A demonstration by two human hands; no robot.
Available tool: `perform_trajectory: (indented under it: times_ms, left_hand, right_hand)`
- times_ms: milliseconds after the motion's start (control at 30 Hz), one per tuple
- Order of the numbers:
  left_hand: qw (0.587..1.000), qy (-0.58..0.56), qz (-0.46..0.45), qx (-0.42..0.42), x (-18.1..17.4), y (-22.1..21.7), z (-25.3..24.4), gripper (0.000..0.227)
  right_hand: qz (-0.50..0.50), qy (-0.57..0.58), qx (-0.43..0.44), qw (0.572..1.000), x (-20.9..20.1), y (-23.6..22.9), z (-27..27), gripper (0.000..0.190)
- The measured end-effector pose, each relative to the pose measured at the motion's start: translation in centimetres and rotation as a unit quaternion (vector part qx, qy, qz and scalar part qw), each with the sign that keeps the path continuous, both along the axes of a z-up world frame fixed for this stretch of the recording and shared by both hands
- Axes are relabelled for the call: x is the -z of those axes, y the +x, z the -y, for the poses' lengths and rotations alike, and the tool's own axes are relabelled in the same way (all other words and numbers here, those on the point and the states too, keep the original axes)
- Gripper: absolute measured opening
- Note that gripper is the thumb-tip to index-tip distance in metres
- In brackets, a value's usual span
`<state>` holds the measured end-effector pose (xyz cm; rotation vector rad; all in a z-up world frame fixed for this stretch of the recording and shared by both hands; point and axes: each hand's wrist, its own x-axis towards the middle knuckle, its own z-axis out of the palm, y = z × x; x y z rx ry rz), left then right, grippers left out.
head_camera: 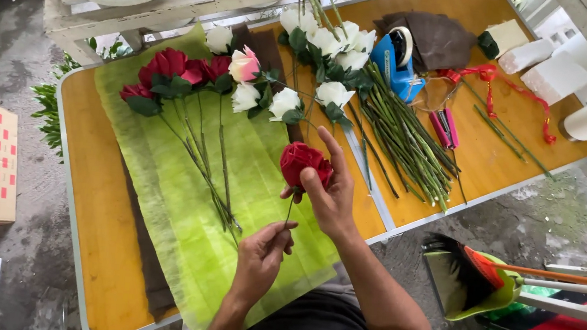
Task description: The person arranges red and white artificial roses on a green sheet of tissue paper laid out on a table. They pick up individual flowers, adjust their stems, and place them in a row on the paper.
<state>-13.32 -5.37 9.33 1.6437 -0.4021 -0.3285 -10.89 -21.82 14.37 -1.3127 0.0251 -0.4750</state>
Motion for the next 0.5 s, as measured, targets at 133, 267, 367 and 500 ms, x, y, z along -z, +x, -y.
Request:
perform_trajectory:
  times_ms: [133, 267, 367, 500]
  left_hand:
    - [0.998, 0.001, -0.046, -0.032, 1.5, 0.2, -1.0, 0.031]
    - [0.994, -0.024, -0.053, -0.094, 0.7, 0.2, -2.2, 0.035]
    - [0.984, -0.048, -0.091, -0.143, 0.1, -0.1, -3.2, 0.033]
    - [0.971, -0.091, -0.117, -0.187, -0.3, -0.4, -3.8, 0.029]
  right_hand:
    - [-0.036, -0.098, 0.014, 0.994, 3.0, 0.1, 2.6, 0.065]
    - [-0.105, -0.268, 0.097, 0.953, 6.0, 0.1, 7.5, 0.050]
    - [-0.168, -0.401, 0.166, 0.885, 7.7, -1.0, 11.7, 0.031]
    - [-0.273, -0.526, 0.189, 0.783, 10.2, -3.1, 16.2, 0.027]
